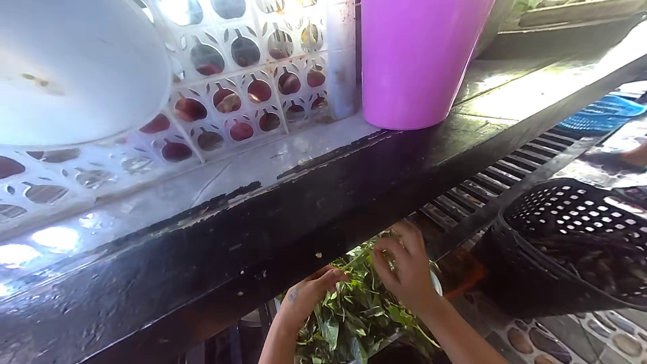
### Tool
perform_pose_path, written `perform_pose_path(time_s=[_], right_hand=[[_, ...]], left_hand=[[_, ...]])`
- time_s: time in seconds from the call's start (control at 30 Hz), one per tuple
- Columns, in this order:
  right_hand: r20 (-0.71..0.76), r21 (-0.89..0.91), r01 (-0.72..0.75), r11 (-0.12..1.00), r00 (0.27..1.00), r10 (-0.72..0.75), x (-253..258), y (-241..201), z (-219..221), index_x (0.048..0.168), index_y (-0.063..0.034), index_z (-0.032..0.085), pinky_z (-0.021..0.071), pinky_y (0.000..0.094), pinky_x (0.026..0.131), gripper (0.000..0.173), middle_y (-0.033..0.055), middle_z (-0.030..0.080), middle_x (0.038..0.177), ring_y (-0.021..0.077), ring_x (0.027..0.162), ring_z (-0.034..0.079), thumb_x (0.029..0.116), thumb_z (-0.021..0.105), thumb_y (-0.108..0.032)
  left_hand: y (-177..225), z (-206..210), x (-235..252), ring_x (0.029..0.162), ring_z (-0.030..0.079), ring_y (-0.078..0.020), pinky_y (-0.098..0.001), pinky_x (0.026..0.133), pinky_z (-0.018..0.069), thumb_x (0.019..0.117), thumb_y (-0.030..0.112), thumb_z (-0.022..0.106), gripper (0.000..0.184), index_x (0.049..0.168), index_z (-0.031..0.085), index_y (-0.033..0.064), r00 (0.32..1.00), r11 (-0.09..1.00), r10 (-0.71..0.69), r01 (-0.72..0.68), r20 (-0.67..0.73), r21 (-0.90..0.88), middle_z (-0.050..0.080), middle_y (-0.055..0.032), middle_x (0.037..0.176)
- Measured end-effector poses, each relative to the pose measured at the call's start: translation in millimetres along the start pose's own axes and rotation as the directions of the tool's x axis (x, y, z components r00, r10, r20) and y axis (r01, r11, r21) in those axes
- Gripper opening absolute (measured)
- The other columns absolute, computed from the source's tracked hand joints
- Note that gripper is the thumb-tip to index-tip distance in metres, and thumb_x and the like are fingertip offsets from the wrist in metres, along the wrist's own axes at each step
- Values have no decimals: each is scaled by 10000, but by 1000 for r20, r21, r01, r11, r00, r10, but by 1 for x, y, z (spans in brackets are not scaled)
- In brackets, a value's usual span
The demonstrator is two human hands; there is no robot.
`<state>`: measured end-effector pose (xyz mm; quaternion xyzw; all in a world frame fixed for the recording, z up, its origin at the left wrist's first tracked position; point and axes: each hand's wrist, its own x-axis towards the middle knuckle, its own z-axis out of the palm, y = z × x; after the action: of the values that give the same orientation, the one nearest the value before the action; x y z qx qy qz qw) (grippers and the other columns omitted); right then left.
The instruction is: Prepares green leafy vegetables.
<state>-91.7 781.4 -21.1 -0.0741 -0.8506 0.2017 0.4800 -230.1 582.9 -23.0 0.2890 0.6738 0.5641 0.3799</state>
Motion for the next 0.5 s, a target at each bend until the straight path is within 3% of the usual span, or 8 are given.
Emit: perform_pose_path(time_s=[0.07, 0.1, 0.17, 0.27, 0.37, 0.43, 0.5], right_hand=[[167, 23, 17, 1000, 986, -21, 1, 1, -1, 975, -177, 707, 525, 460, 1006, 208, -8, 657, 1288, 196, 1245, 595, 1025, 588, -340], [258, 38, 5, 999, 966, -15, 0, 1, 0, 1007, -191, 708, 537, 435, 990, 221, -48, 705, 1181, 144, 1167, 644, 1043, 561, -352], [388, 70, -47, 996, 921, 16, -2, 0, 2, 1079, -181, 716, 564, 426, 926, 228, -45, 741, 1039, 132, 1027, 699, 1059, 537, -322], [410, 28, -40, 999, 912, 25, -5, -1, 7, 1155, -203, 731, 605, 410, 846, 240, -17, 746, 1020, 166, 979, 719, 1059, 529, -288], [384, -71, -8, 997, 923, 35, -10, -1, 13, 1024, -203, 770, 604, 401, 731, 229, -10, 734, 934, 178, 896, 718, 990, 553, -269], [349, -61, -142, 988, 924, 155, -10, -6, 13, 899, -168, 776, 583, 413, 668, 223, -11, 723, 856, 167, 816, 707, 924, 572, -257], [362, 130, -505, 853, 825, 434, -4, -17, 11, 843, -133, 750, 525, 346, 664, 214, -33, 684, 786, 99, 746, 648, 914, 558, -197]], left_hand=[[3, -1, -1, 498, 443, 11, -156, 452, 325, 1014, 258, 626, 240, 979, 787, 83, 1000, 1000, -6, 7, 9, -18, 641, 34, 682], [4, -1, -2, 490, 430, 13, -154, 446, 317, 1015, 255, 621, 243, 979, 786, 81, 1000, 1000, -1, 1, 8, -31, 627, 38, 671], [3, -4, -3, 480, 417, 14, -154, 438, 310, 1017, 258, 609, 255, 977, 785, 77, 1000, 999, 6, -6, -9, -49, 610, 44, 653], [3, -7, -2, 480, 416, 10, -159, 440, 313, 1018, 261, 607, 259, 966, 784, 80, 999, 999, -1, -1, -35, -52, 611, 42, 653], [3, -4, -2, 485, 420, 10, -158, 442, 307, 1021, 253, 608, 254, 977, 786, 76, 1000, 999, -1, 0, -15, -42, 620, 36, 662], [1, 4, -2, 504, 450, 13, -158, 458, 325, 1024, 252, 605, 252, 979, 784, 81, 1000, 1000, -3, 3, 16, -20, 654, 32, 693], [2, 16, -1, 520, 465, 10, -161, 469, 333, 1030, 255, 600, 255, 980, 779, 81, 999, 999, -13, 14, 39, -29, 661, 30, 706]])
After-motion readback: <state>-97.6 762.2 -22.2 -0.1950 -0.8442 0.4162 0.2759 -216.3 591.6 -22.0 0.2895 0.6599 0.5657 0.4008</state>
